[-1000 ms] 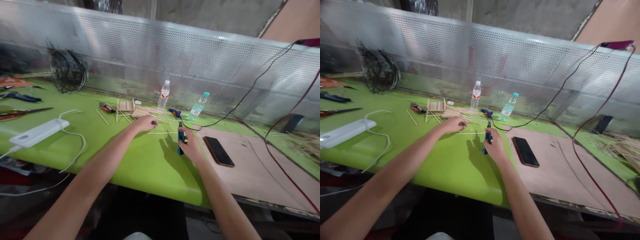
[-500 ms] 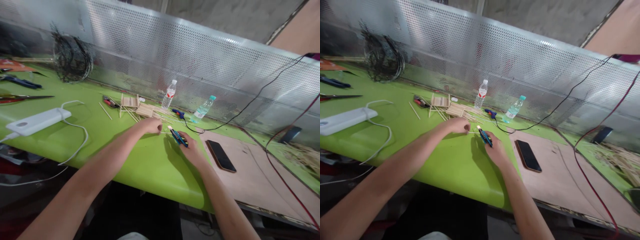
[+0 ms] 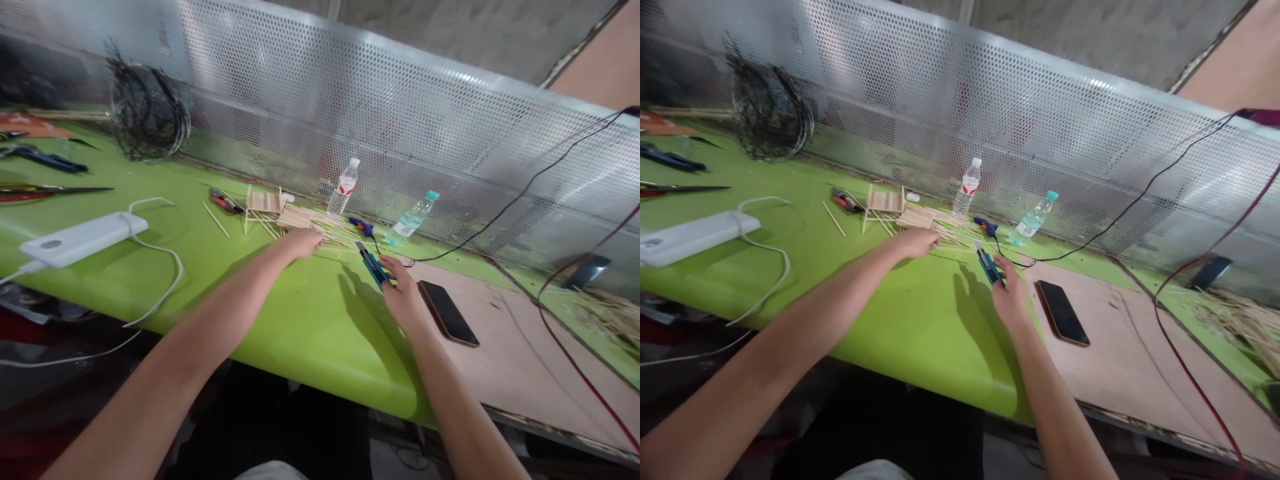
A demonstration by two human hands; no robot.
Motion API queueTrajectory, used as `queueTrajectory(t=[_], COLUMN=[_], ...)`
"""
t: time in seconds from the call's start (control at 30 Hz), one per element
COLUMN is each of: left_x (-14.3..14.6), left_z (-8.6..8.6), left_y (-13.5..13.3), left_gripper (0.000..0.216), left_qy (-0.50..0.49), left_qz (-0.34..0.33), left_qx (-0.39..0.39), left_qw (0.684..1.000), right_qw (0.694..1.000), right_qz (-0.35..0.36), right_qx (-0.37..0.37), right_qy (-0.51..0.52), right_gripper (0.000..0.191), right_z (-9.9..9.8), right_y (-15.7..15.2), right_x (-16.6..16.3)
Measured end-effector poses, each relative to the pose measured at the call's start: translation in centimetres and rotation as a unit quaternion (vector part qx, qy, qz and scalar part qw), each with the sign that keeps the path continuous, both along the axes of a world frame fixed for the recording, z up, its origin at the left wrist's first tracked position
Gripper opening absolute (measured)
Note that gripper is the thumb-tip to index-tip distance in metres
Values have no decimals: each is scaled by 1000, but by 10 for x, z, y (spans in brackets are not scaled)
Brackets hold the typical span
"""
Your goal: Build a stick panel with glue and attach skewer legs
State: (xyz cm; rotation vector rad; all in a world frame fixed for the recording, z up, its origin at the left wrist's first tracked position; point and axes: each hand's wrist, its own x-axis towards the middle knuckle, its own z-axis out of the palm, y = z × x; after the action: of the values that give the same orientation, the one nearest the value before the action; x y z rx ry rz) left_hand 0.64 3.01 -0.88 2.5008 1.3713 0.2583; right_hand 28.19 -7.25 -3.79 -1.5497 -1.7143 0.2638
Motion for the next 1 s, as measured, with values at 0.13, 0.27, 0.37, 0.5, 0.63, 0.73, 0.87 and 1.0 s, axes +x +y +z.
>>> queueTrajectory(t=[0.13,0.27,0.37,0.5,0.63,0.73,0.87,1.0], left_x=[-20,-27,-26,-35,-61,-79,-92,-95], left_z=[-1,-5,-5,-7,-9,-7,-7,-16], left_y=[17,39,52,58,52,49,54,63], left_gripper=[28,28,29,28,25,20,15,14], left_qy=[-32,-78,-48,-39,-159,-219,-279,-286], left_qz=[41,95,73,37,47,78,96,96], left_qx=[38,139,187,207,94,45,44,40], left_qw=[998,983,979,977,982,971,955,953], right_qw=[999,998,999,999,1000,999,1000,1000], right_qz=[10,6,-1,-1,-4,3,-5,-3], right_qx=[43,52,31,33,28,25,10,-3], right_qy=[31,37,24,12,-11,-19,-27,-12], right_gripper=[64,63,62,61,61,60,59,58], right_z=[-6,-5,-1,1,0,-1,-1,0], right_y=[4,3,0,0,2,2,1,1], right_x=[5,3,-1,-5,-8,-8,-7,-6])
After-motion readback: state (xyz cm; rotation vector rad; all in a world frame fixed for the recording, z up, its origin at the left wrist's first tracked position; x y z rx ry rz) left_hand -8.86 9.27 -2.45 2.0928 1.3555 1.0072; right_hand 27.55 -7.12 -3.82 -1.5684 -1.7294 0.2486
